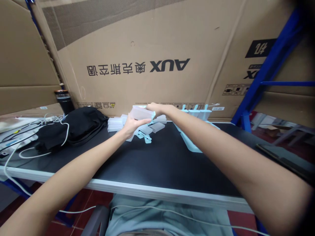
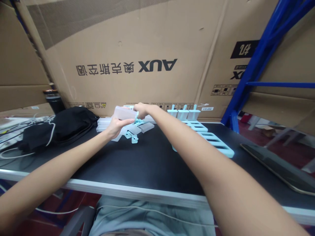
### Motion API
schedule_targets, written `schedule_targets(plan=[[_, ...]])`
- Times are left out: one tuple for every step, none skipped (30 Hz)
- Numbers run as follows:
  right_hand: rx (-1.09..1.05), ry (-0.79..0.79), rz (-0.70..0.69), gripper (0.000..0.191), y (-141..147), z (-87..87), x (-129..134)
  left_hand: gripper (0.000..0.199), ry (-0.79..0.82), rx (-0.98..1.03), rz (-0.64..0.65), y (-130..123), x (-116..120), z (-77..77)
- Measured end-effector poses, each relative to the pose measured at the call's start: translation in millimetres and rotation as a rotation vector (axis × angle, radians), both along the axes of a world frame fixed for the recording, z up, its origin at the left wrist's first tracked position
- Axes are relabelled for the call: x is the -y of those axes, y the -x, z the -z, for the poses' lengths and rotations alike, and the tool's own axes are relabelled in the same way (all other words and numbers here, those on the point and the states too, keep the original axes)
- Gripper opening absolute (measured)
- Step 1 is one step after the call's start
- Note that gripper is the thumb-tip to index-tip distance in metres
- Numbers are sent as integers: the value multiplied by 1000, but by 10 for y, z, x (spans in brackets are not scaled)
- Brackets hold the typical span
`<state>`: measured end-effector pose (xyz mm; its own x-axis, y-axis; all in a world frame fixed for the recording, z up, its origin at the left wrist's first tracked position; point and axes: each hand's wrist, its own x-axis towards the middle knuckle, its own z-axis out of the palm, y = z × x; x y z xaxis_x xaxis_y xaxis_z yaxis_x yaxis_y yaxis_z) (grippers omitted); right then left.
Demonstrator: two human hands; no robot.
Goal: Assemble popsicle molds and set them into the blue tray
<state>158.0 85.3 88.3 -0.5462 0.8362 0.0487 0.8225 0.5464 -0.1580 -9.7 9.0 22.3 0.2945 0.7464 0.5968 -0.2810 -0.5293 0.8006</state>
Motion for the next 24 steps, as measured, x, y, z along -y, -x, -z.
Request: schedule_targets(plan=[[41, 53, 31, 20, -35, -99, 42, 51, -1, -2, 6, 1, 4, -2], [66, 121, 72, 19, -73, -194, 93, 48, 1, -4, 14, 1, 7, -2], [63, 197, 117, 20, -112, -281, 152, 46, 5, -7, 20, 2, 8, 1], [46, 276, 166, 21, -153, -359, 217, 44, 13, -12, 24, 2, 8, 6], [30, 351, 212, 23, -192, -428, 287, 43, 29, -21, 25, 2, 7, 12], [21, 421, 248, 25, -229, -486, 361, 42, 54, -32, 20, 1, 5, 20], [10, 479, 270, 27, -262, -535, 436, 42, 84, -44, 12, 1, 3, 26], [-14, 520, 274, 28, -290, -574, 511, 41, 120, -52, 7, 0, 1, 32], [-50, 541, 257, 29, -313, -604, 583, 40, 157, -54, 8, -1, 0, 35], [-102, 542, 220, 28, -332, -622, 653, 39, 193, -44, 19, -3, 0, 34], [-163, 528, 170, 28, -346, -629, 717, 38, 227, -23, 40, -5, 1, 31], [-232, 508, 112, 28, -356, -625, 777, 37, 259, 10, 69, -6, 2, 25], [-301, 494, 53, 27, -365, -609, 831, 36, 292, 47, 100, -6, 3, 17], [-366, 493, -1, 26, -372, -584, 877, 35, 324, 84, 126, -5, 3, 8], [-432, 501, -43, 26, -377, -553, 915, 34, 355, 116, 142, -2, 2, 0], [-498, 512, -73, 27, -381, -520, 943, 33, 382, 141, 150, 2, 0, -8], [-565, 522, -97, 28, -384, -489, 960, 32, 402, 162, 149, 7, -3, -14], [-627, 527, -118, 30, -385, -462, 967, 31, 415, 180, 143, 12, -5, -18], [-682, 524, -138, 32, -384, -442, 965, 30, 425, 193, 138, 18, -7, -21], [-729, 511, -158, 33, -380, -430, 956, 29, 433, 204, 135, 22, -8, -23], [-765, 493, -176, 34, -375, -425, 943, 29, 440, 213, 135, 26, -8, -23], [-788, 474, -191, 33, -368, -427, 928, 28, 447, 220, 136, 28, -6, -24], [-803, 452, -196, 32, -362, -434, 915, 27, 451, 226, 140, 29, -4, -24], [-811, 432, -192, 32, -357, -445, 903, 25, 453, 231, 146, 30, -3, -25]])
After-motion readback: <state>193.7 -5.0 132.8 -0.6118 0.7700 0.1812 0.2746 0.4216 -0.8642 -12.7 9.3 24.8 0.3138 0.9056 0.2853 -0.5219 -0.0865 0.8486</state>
